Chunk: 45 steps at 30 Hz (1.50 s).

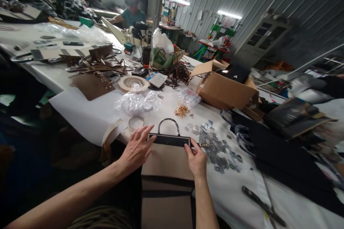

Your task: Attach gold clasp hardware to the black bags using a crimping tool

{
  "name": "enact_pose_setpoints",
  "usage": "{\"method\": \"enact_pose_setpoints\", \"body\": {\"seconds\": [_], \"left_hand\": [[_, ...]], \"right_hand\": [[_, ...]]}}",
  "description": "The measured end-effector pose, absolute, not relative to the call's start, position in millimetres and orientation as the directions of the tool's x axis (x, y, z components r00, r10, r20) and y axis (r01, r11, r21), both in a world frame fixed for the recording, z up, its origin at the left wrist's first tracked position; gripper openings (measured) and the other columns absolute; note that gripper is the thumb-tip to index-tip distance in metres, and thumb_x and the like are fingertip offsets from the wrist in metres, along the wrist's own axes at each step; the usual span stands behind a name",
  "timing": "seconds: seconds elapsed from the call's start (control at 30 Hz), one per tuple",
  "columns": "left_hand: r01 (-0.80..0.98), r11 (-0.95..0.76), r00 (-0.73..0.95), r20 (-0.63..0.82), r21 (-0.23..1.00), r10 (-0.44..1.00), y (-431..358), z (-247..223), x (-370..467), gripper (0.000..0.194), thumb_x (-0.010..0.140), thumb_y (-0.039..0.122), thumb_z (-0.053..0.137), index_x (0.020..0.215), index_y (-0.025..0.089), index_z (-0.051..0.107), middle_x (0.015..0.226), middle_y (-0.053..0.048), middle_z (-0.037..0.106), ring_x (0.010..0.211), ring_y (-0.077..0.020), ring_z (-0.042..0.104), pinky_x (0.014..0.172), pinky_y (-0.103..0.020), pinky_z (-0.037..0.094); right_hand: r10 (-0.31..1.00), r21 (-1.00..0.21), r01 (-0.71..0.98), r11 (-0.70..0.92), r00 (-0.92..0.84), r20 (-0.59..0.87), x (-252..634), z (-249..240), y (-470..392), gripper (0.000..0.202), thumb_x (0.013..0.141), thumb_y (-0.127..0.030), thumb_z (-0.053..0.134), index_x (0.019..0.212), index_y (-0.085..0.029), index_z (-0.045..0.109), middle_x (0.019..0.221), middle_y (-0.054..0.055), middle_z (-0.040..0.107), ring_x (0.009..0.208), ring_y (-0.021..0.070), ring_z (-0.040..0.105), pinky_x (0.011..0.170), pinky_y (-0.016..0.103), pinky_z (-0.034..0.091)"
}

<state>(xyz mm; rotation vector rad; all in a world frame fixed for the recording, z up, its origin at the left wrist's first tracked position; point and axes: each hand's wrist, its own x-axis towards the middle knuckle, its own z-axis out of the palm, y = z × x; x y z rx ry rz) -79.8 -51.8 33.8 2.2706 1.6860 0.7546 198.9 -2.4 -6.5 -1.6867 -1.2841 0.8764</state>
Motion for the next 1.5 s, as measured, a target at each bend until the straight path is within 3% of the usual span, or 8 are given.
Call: {"method": "enact_pose_setpoints", "body": {"seconds": [0.17, 0.27, 0.4, 0.5, 0.67, 1.07, 1.27, 1.5], "left_hand": [[0.736, -0.479, 0.388, 0.280, 0.479, 0.878, -29, 26, -42, 0.047, 0.093, 0.038, 0.071, 0.135, 0.018, 0.061, 0.143, -0.013, 0.061, 0.136, -0.0321, 0.049, 0.115, -0.047, 0.043], [0.727, -0.454, 0.352, 0.289, 0.515, 0.890, -17, 11, -34, 0.052, 0.092, 0.047, 0.074, 0.135, 0.021, 0.063, 0.137, -0.010, 0.065, 0.130, -0.0309, 0.053, 0.111, -0.047, 0.045], [0.708, -0.448, 0.323, 0.314, 0.546, 0.893, -12, 0, -36, 0.054, 0.086, 0.051, 0.080, 0.132, 0.025, 0.066, 0.135, -0.007, 0.067, 0.125, -0.0299, 0.056, 0.107, -0.047, 0.046], [0.706, -0.448, 0.316, 0.322, 0.548, 0.892, -12, -2, -37, 0.056, 0.085, 0.051, 0.081, 0.132, 0.026, 0.065, 0.136, -0.007, 0.067, 0.125, -0.0301, 0.056, 0.106, -0.047, 0.047], [0.716, -0.438, 0.309, 0.315, 0.544, 0.897, -12, -3, -36, 0.055, 0.085, 0.050, 0.082, 0.131, 0.027, 0.064, 0.136, -0.006, 0.067, 0.126, -0.0302, 0.056, 0.105, -0.047, 0.046], [0.731, -0.426, 0.323, 0.279, 0.533, 0.904, -7, 0, -36, 0.056, 0.080, 0.055, 0.084, 0.125, 0.026, 0.067, 0.131, -0.004, 0.070, 0.120, -0.0298, 0.058, 0.100, -0.047, 0.049], [0.680, -0.356, 0.220, 0.286, 0.641, 0.933, -1, 0, -32, 0.024, 0.092, 0.046, 0.076, 0.107, 0.028, 0.075, 0.121, -0.001, 0.073, 0.114, -0.0244, 0.061, 0.097, -0.040, 0.052], [0.658, -0.356, 0.252, 0.252, 0.663, 0.934, 2, 3, -30, 0.022, 0.088, 0.039, 0.081, 0.103, 0.025, 0.073, 0.119, -0.004, 0.072, 0.112, -0.0263, 0.059, 0.095, -0.043, 0.051]], "right_hand": [[0.975, -0.854, 0.504, -0.130, 0.222, -0.017, 205, -13, 0, 0.082, 0.077, -0.067, 0.075, 0.135, -0.009, 0.070, 0.077, 0.011, 0.077, 0.067, 0.0245, 0.070, 0.067, 0.034, 0.059], [0.966, -0.777, 0.629, -0.039, 0.223, 0.132, 209, -14, 0, 0.071, 0.082, -0.066, 0.071, 0.125, -0.011, 0.075, 0.102, 0.018, 0.075, 0.085, 0.0296, 0.072, 0.079, 0.043, 0.061], [0.815, -0.419, 0.886, 0.197, 0.090, 0.573, 202, 3, -3, 0.042, 0.090, -0.050, 0.073, 0.118, -0.019, 0.078, 0.146, 0.020, 0.053, 0.134, 0.0404, 0.052, 0.113, 0.061, 0.044], [0.764, -0.255, 0.883, 0.394, -0.160, 0.625, 188, 18, -3, 0.023, 0.096, -0.031, 0.069, 0.116, -0.026, 0.079, 0.142, 0.014, 0.056, 0.137, 0.0354, 0.051, 0.116, 0.058, 0.043], [0.780, -0.349, 0.712, 0.609, -0.457, 0.428, 179, 13, 2, 0.026, 0.101, -0.021, 0.060, 0.120, -0.030, 0.076, 0.117, 0.008, 0.070, 0.112, 0.0260, 0.065, 0.102, 0.046, 0.056], [0.789, -0.433, 0.660, 0.614, -0.515, 0.334, 186, 6, 8, 0.030, 0.102, -0.020, 0.058, 0.126, -0.030, 0.074, 0.115, 0.007, 0.073, 0.111, 0.0269, 0.065, 0.099, 0.046, 0.057], [0.846, -0.588, 0.620, 0.520, -0.469, 0.254, 188, 9, 15, 0.033, 0.101, -0.025, 0.063, 0.133, -0.031, 0.069, 0.120, 0.007, 0.070, 0.114, 0.0254, 0.066, 0.103, 0.044, 0.057], [0.755, -0.504, 0.576, 0.643, -0.586, 0.294, 190, 13, 36, 0.027, 0.100, -0.025, 0.064, 0.123, -0.032, 0.076, 0.122, 0.007, 0.070, 0.116, 0.0277, 0.064, 0.103, 0.050, 0.056]]}}
